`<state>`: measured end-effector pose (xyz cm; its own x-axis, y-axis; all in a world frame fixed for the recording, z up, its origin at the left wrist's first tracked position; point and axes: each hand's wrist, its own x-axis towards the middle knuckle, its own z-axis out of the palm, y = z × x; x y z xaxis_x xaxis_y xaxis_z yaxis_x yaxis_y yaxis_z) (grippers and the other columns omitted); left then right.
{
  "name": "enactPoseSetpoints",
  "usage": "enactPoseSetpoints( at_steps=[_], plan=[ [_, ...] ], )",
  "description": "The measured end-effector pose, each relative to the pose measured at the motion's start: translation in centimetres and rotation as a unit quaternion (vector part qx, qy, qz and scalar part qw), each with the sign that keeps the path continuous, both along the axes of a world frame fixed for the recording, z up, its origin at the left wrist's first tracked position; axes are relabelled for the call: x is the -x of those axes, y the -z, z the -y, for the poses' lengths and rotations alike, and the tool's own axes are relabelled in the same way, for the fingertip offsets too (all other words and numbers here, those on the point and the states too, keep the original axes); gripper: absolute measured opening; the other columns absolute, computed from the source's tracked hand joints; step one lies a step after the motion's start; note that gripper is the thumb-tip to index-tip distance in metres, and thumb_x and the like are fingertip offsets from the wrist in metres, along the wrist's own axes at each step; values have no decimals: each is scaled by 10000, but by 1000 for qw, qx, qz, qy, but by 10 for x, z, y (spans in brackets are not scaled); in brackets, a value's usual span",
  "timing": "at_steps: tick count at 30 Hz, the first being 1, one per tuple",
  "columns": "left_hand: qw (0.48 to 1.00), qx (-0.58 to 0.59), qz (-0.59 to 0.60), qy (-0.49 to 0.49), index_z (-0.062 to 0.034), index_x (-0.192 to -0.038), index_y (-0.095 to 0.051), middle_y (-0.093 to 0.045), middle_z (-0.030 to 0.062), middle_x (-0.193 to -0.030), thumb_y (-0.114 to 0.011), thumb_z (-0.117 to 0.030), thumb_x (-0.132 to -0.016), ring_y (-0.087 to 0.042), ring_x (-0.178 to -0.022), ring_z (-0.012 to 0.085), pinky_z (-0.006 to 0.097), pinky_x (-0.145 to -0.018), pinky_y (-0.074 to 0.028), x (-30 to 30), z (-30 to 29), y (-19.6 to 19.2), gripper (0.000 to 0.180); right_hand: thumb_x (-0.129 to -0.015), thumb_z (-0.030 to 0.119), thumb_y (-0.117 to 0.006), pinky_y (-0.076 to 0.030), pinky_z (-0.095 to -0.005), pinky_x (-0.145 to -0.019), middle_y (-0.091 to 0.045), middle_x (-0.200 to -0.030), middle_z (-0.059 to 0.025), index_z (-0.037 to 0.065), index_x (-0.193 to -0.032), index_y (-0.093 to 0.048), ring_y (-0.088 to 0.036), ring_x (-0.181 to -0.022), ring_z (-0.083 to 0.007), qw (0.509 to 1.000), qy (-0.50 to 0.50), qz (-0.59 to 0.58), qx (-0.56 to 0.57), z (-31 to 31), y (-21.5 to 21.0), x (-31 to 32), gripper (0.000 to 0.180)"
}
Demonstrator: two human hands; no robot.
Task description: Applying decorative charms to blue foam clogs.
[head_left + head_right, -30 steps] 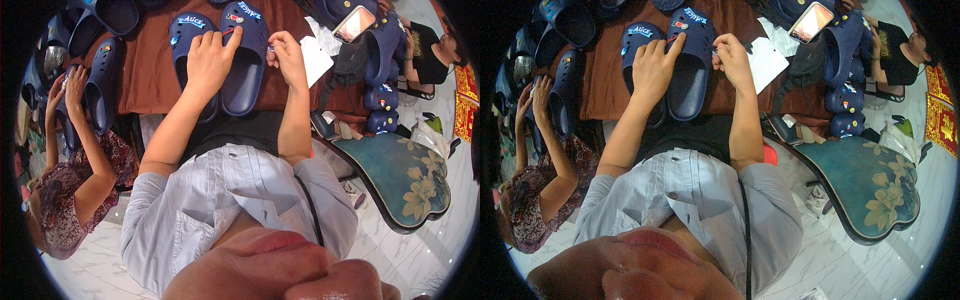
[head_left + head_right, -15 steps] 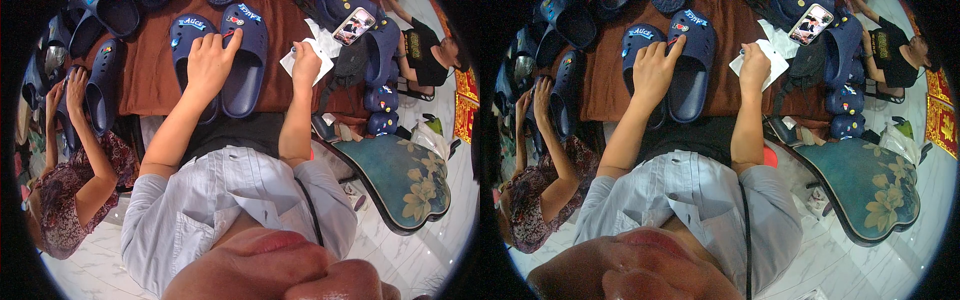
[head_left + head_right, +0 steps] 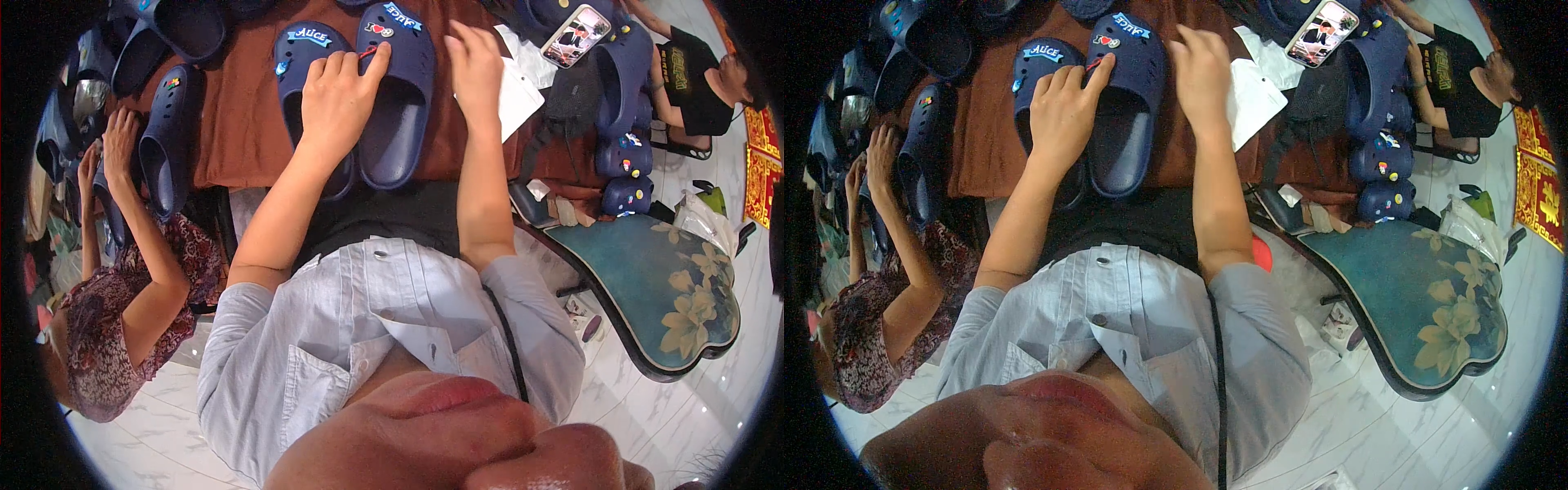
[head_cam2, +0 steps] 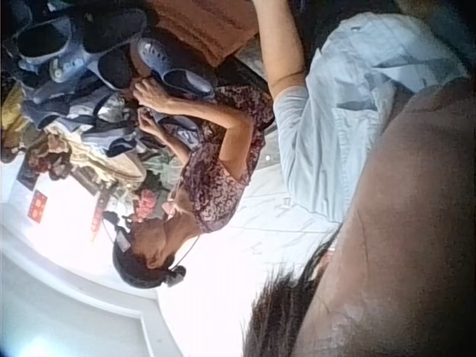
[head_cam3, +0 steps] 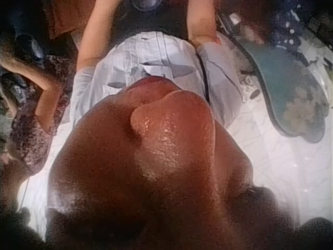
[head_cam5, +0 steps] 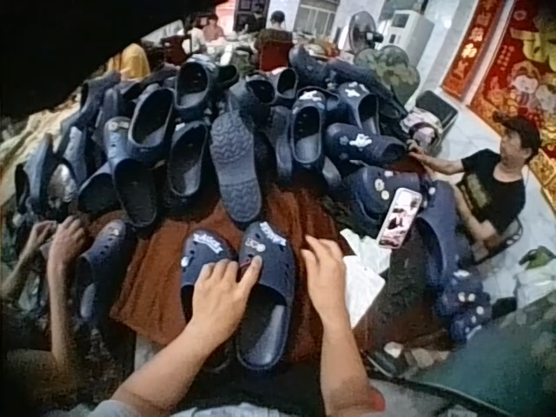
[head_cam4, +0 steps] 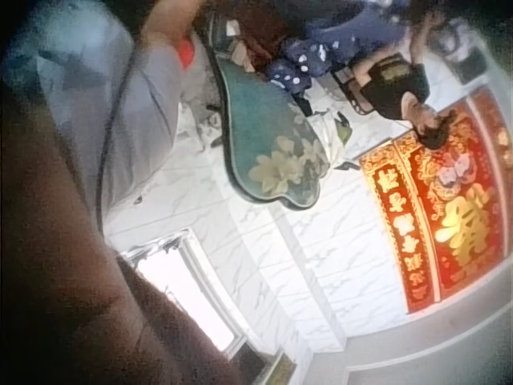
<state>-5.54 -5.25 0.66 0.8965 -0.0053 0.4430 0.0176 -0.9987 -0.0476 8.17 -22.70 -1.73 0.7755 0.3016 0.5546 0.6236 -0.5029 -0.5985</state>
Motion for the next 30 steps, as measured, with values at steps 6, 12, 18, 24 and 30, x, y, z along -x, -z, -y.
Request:
enactPoseSetpoints(
  at_steps=[6,12,18,24,30],
  plan=[
    [1000,-1,16,2,-201,-1367,-615,-679,64,-965,-583,-114,-875,-668,-938,231,371,-819,-493,-4,4,0,501,-946,172,-617,-465,-497,-1034,-630,-1254,-267,-29,-1230,-642,-591,-1188,-429,990,-130,48,28,-56,0,-22,350],
    [1000,-4,9,0,-191,-1337,-632,-671,58,-936,-584,-110,-870,-666,-932,226,370,-817,-493,-3,5,-2,476,-929,224,-665,-392,-437,-1129,-675,-1285,-145,64,-1163,-708,-540,-1331,-325,975,-221,5,3,-69,30,-36,287],
    [1000,-7,12,-9,-186,-1328,-637,-675,65,-944,-588,-104,-863,-668,-943,230,369,-824,-492,1,4,-3,475,-916,196,-670,-321,-430,-1136,-708,-1180,-76,128,-1130,-727,-576,-1266,-291,970,-234,-26,55,-69,13,-20,232],
    [1000,2,4,-4,-189,-1332,-634,-682,75,-968,-582,-96,-869,-669,-974,237,372,-827,-490,-1,4,-3,475,-913,176,-689,-386,-448,-1127,-577,-1349,-258,-37,-1332,-596,-513,-1283,-406,989,-127,54,52,-64,7,-17,479],
    [1000,1,6,-1,-192,-1368,-613,-692,84,-1005,-585,-91,-868,-667,-1011,240,375,-829,-486,-2,6,-4,511,-904,213,-697,-443,-466,-996,-689,-1189,-132,37,-1127,-709,-598,-1117,-346,991,-117,65,-16,-67,19,-17,284]
  ],
)
